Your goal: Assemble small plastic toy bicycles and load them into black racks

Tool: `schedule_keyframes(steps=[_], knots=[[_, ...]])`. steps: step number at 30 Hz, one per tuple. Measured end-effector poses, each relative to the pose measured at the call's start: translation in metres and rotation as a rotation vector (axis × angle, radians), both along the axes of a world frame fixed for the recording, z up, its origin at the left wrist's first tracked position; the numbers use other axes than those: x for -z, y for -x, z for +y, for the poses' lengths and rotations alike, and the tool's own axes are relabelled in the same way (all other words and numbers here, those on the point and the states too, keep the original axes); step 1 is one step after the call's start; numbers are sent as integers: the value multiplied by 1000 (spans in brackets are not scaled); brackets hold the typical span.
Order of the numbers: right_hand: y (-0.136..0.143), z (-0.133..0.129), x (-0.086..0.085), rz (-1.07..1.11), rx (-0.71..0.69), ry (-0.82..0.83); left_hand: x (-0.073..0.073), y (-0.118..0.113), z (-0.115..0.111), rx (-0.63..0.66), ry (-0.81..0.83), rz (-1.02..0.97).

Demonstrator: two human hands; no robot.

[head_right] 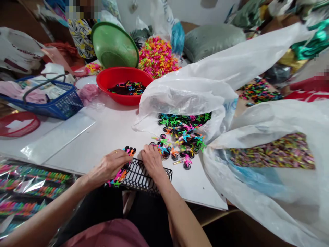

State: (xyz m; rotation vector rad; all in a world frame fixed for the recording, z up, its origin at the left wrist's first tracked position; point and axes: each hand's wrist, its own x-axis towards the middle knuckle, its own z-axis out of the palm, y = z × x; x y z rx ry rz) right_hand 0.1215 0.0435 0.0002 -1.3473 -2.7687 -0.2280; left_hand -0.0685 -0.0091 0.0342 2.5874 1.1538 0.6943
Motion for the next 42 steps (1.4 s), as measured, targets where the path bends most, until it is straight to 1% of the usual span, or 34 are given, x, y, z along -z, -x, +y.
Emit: schedule_keyframes(steps=[2,4,6,7,8,10,12,13,14,15,16,18,19,20,21,23,26,28,29,32,35,38,40,42], knots=[[0,-13,5,8,-40,14,-1,0,-4,-8,4,1],[-8,-19,7,48,-49,35,-2,1,-8,-9,15,-6],[-25,-17,3,138,-57,36,-3,1,-10,-5,28,-15],[-36,-11,-1,214,-41,12,-3,2,-10,-3,30,-21],[-47,-4,-8,310,2,-27,-2,2,-9,1,27,-25],[-65,15,-26,534,185,-140,0,4,-5,8,15,-29],[-68,36,-46,686,376,-232,3,5,1,12,-1,-32],[-63,44,-54,699,416,-243,3,6,4,13,-10,-33],[-51,51,-59,665,407,-228,4,5,7,16,-20,-33],[-36,55,-61,590,352,-189,4,5,9,18,-31,-33],[-18,57,-59,480,264,-130,4,5,11,19,-41,-31],[18,55,-46,248,83,-5,3,4,10,12,-47,-17],[32,53,-38,189,17,39,2,5,9,4,-44,-6],[40,51,-30,166,-10,75,3,5,7,-5,-39,2],[42,49,-23,164,-8,97,3,6,5,-11,-31,10],[27,51,-19,180,73,110,5,9,2,-10,-25,10],[-20,65,-28,146,216,73,9,12,1,1,-32,-13],[-46,77,-36,90,266,50,9,13,2,0,-33,-19],[-54,82,-37,53,280,49,8,13,4,-1,-29,-14],[-59,89,-31,-39,287,79,4,13,9,-10,-25,18],[-53,87,-19,-28,300,87,1,13,18,-42,-44,42],[-52,82,-11,-23,343,101,3,15,27,-81,-61,51],[-55,79,-11,-29,368,109,5,17,30,-84,-64,37],[-56,76,-15,-24,385,96,7,19,30,-65,-61,-2]])
